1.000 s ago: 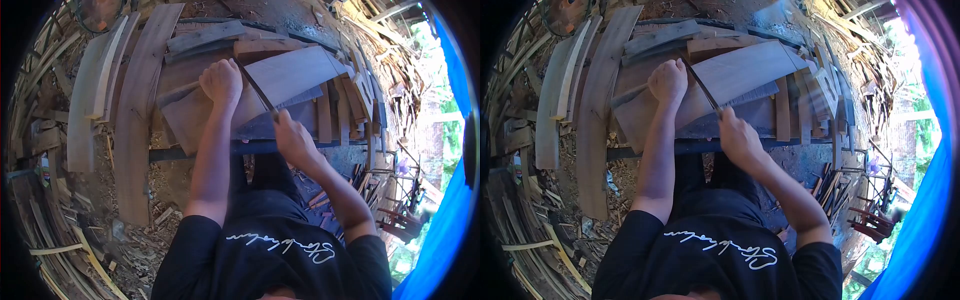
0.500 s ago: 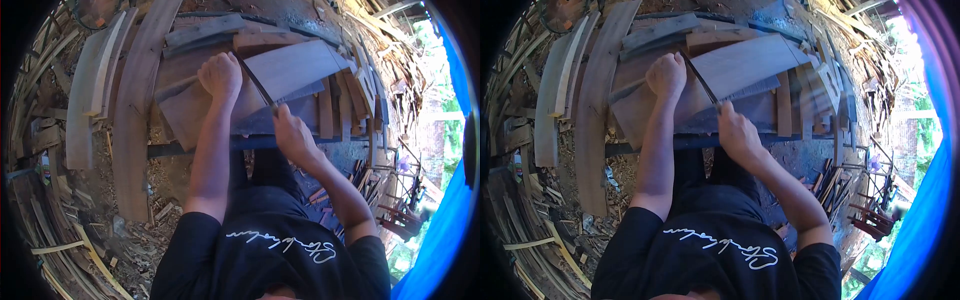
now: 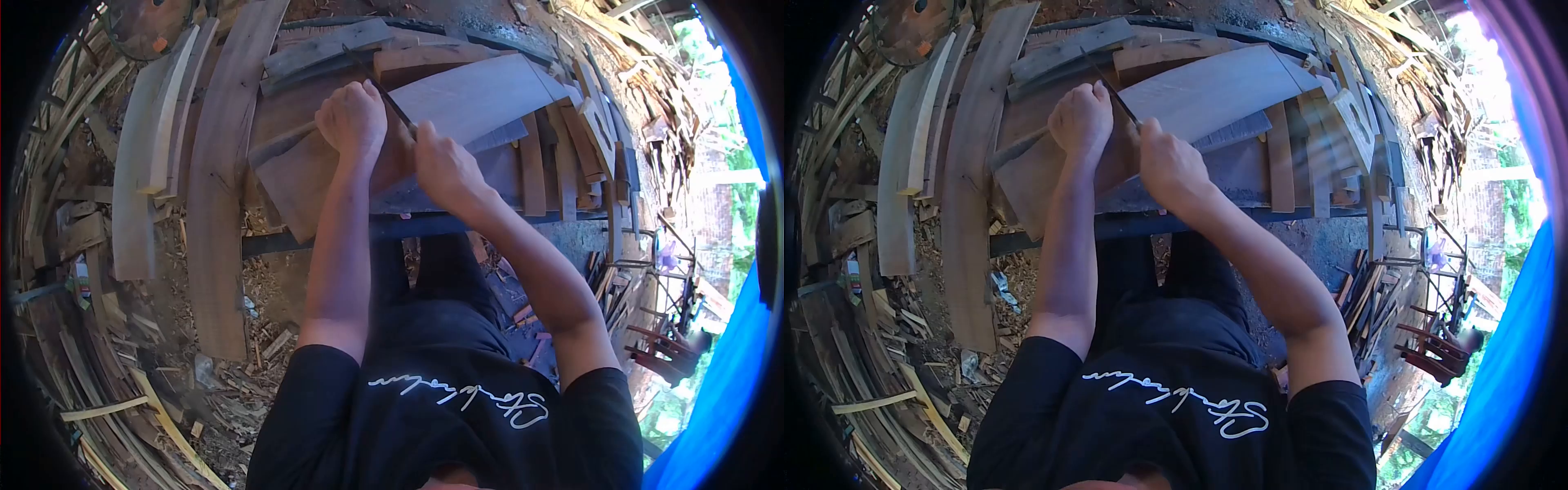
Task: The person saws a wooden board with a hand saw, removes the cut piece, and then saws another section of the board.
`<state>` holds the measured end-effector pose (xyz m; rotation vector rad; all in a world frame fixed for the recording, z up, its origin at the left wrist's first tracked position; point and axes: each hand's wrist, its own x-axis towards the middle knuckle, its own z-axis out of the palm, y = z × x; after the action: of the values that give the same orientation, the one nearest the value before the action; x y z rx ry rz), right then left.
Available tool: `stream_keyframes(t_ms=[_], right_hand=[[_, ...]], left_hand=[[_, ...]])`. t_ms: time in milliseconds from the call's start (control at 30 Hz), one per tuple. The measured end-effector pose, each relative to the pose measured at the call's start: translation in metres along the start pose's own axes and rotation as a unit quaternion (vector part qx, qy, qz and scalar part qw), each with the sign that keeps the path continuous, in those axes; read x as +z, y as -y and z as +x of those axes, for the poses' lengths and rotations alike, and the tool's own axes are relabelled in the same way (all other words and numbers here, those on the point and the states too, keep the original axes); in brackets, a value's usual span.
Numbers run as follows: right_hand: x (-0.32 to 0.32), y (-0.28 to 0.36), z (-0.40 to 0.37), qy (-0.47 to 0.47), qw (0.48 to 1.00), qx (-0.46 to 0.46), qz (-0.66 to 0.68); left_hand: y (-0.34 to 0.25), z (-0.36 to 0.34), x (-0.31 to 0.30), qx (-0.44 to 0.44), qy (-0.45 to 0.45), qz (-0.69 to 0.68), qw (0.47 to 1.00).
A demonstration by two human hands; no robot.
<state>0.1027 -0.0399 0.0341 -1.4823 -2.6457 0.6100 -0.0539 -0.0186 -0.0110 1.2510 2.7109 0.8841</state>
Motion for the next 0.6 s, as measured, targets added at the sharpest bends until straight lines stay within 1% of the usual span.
stream_keyframes(t_ms=[67,100,167,200,267,300,367,467,500,567,600], right_hand=[[-0.001,0.008,0.011,-0.004,1.0,-0.017,-0.023],[-0.005,0.007,0.001,-0.005,1.0,-0.018,-0.024],[-0.017,0.002,-0.032,0.038,0.999,0.037,-0.007],[-0.021,0.004,-0.038,0.041,0.999,0.034,-0.011],[-0.024,0.006,-0.046,0.068,0.995,0.078,-0.011],[-0.018,0.004,-0.034,0.068,0.994,0.079,-0.008],[-0.005,0.0,0.006,0.02,1.0,-0.004,-0.003],[-0.005,0.012,0.02,0.015,1.0,-0.013,-0.014],[-0.008,0.011,0.01,0.014,1.0,-0.014,-0.017],[-0.018,0.005,-0.025,0.037,0.999,0.038,0.004],[-0.021,0.004,-0.033,0.04,0.999,0.036,-0.001]], left_hand=[[0.003,0.002,0.001,0.001,-0.005,0.002,1.0],[0.003,0.0,0.001,0.002,-0.002,0.004,1.0],[0.0,0.001,0.0,-0.002,-0.002,-0.002,1.0],[-0.001,0.0,-0.001,-0.008,0.002,-0.001,1.0],[0.002,-0.001,-0.001,-0.016,0.011,0.005,1.0],[0.002,0.0,0.0,-0.011,0.006,0.006,1.0],[-0.002,-0.001,-0.001,0.0,0.0,0.006,1.0],[0.001,0.001,-0.003,-0.008,0.005,0.007,1.0],[0.001,0.0,-0.003,-0.008,0.009,0.004,1.0],[-0.001,0.002,-0.003,-0.012,0.011,-0.008,1.0],[-0.002,0.002,-0.002,-0.011,0.012,-0.002,1.0]])
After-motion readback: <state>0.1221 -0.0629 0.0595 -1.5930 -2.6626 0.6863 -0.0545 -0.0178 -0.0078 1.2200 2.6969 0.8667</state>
